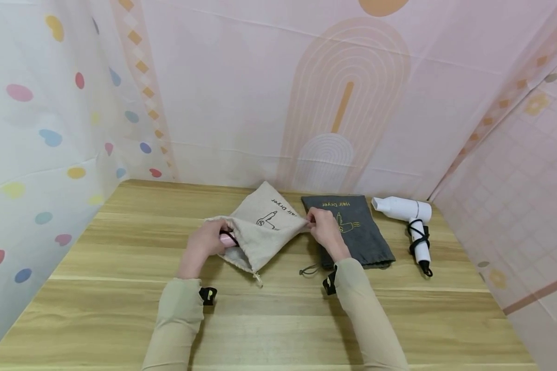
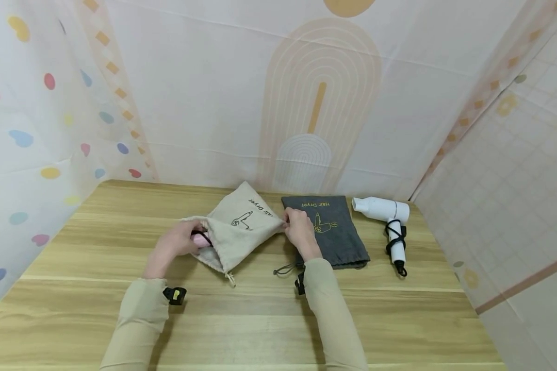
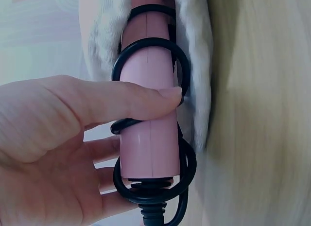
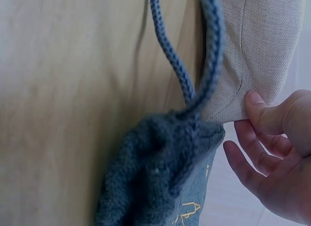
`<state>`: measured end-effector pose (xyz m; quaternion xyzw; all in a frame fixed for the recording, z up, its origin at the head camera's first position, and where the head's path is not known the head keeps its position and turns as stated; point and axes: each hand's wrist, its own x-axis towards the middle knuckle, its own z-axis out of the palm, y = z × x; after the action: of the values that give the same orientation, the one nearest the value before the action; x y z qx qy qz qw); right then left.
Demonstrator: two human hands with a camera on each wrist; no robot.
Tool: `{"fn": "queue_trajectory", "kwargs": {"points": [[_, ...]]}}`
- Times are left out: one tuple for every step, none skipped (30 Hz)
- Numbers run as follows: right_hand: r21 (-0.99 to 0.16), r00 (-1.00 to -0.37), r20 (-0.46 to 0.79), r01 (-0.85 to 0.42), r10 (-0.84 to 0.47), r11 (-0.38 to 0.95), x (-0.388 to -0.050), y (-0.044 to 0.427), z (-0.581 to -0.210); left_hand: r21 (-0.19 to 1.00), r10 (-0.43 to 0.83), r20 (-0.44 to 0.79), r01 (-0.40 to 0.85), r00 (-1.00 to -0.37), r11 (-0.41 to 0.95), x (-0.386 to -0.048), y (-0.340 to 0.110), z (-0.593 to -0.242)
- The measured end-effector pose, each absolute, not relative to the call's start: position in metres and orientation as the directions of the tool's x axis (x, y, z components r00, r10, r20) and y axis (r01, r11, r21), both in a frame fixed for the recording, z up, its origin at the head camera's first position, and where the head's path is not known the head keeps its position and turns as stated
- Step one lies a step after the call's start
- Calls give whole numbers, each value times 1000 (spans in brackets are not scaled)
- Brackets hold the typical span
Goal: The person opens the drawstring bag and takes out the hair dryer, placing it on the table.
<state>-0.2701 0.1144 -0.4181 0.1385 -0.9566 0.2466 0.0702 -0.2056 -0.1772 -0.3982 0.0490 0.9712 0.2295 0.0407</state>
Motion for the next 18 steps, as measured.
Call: {"fn": "queue_trajectory", "kwargs": {"points": [[-462,-953,199,-296,-227,836,-270,116,-418,452,111,-71,67,-991,889,-206,-179,-398],[-471,-955,192,-290,-224,833,-270,117,-417,451,110,-81,62,-991,890,-205,-181,-397],[-477,-957,189,-286,-221,831,-269,119,-417,446,109,-90,58,-990,893,-205,-182,-397],[-486,-958,185,-283,-219,827,-269,120,-417,443,106,-96,53,-990,895,-205,-183,-396],[-490,-958,185,-284,-220,824,-269,121,-418,440,103,-100,49,-990,896,-205,-184,-396],[-492,-958,185,-285,-221,823,-270,121,-418,436,101,-101,47,-990,899,-204,-184,-395],[-493,-957,185,-288,-225,821,-270,122,-419,434,99,-103,45,-990,900,-204,-184,-395],[-491,-954,185,-297,-235,819,-270,122,-420,431,102,-100,49,-990,901,-204,-184,-395],[-492,-951,185,-307,-247,814,-269,122,-421,427,104,-98,52,-990,903,-203,-183,-394],[-494,-948,182,-318,-261,809,-269,121,-422,422,102,-97,52,-990,905,-203,-183,-394],[-493,-945,177,-327,-275,806,-269,121,-423,415,100,-96,51,-990,908,-203,-182,-394],[-495,-943,171,-334,-287,802,-269,121,-424,405,99,-94,53,-991,913,-203,-182,-394],[-495,-939,167,-343,-300,798,-269,120,-425,397,100,-94,55,-991,916,-202,-181,-394],[-494,-935,165,-354,-314,794,-269,120,-426,389,99,-93,55,-991,920,-202,-180,-395],[-494,-932,162,-362,-326,790,-269,119,-427,383,95,-95,52,-991,922,-202,-180,-395],[-494,-927,163,-372,-336,786,-269,118,-427,379,89,-98,46,-991,924,-202,-179,-395],[-493,-923,165,-382,-348,781,-269,118,-427,378,85,-102,41,-991,925,-202,-178,-396],[-497,-919,166,-392,-358,774,-269,117,-427,379,82,-104,37,-991,925,-202,-178,-396]]}}
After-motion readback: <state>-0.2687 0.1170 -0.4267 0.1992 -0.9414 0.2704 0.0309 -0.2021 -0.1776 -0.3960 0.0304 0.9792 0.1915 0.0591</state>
